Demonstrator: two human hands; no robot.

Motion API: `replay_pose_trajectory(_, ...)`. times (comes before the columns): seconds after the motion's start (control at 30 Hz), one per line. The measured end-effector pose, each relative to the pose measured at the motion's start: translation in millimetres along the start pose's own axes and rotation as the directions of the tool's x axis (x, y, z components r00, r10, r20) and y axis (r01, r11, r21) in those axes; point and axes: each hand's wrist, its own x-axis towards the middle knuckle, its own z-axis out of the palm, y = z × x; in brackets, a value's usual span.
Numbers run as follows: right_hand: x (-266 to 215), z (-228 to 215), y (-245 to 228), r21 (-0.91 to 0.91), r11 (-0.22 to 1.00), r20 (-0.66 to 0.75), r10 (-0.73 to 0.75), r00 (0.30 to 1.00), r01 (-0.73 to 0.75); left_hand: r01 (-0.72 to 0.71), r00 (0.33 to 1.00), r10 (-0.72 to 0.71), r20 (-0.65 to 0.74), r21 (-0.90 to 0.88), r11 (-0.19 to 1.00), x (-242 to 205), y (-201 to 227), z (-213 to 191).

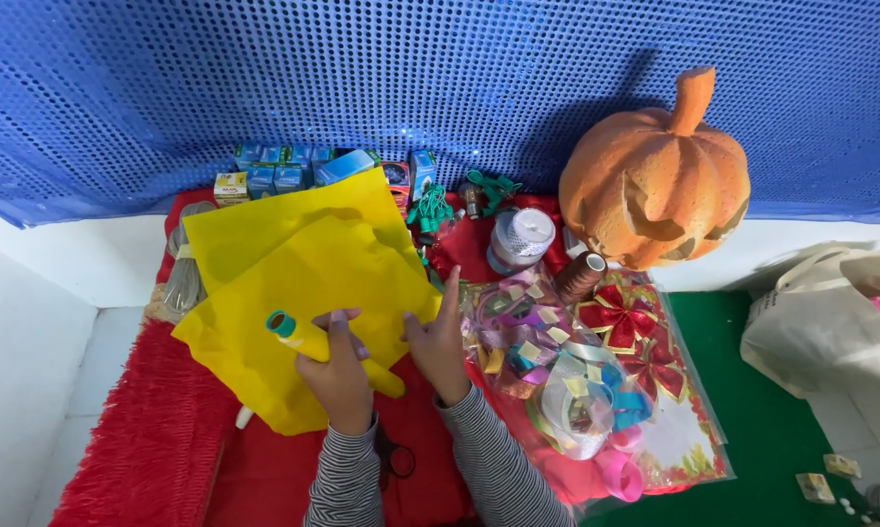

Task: The person organizes various craft supplies on a workspace, handling a yellow plastic tube, yellow fabric sheets, a red bow, and small containers by hand.

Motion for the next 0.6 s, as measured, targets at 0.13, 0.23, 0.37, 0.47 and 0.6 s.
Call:
replay_pose_trajectory(0.13, 10, 0, 9, 0.041, 0.997, 0.031, 0.07, 0.997, -0.072, 0.014, 1.0, -0.014, 0.023, -0.04, 0.999, -3, -6, 1)
replay_pose_trajectory(0.23, 4, 7, 12, 0.076, 0.997, 0.106, 0.006, 0.994, -0.014, -0.005, 1.0, 0.005, 0.024, -0.031, 1.0, -3, -5, -2)
replay_pose_trajectory(0.37, -4, 14, 18, 0.104, 0.983, 0.152, -0.166, 0.974, 0.151, 0.017, 1.0, -0.016, 0.007, -0.07, 0.997, -1, -6, -4)
replay_pose_trajectory(0.47, -6, 18, 23, 0.055, 0.97, 0.157, -0.241, 0.958, 0.235, 0.02, 1.0, -0.019, 0.009, -0.072, 0.997, -1, -4, -4)
replay_pose_trajectory(0.6, 10, 9, 14, -0.173, 0.978, -0.058, -0.128, 0.99, 0.116, 0.041, 0.999, -0.04, 0.022, -0.065, 0.997, -1, -2, -3)
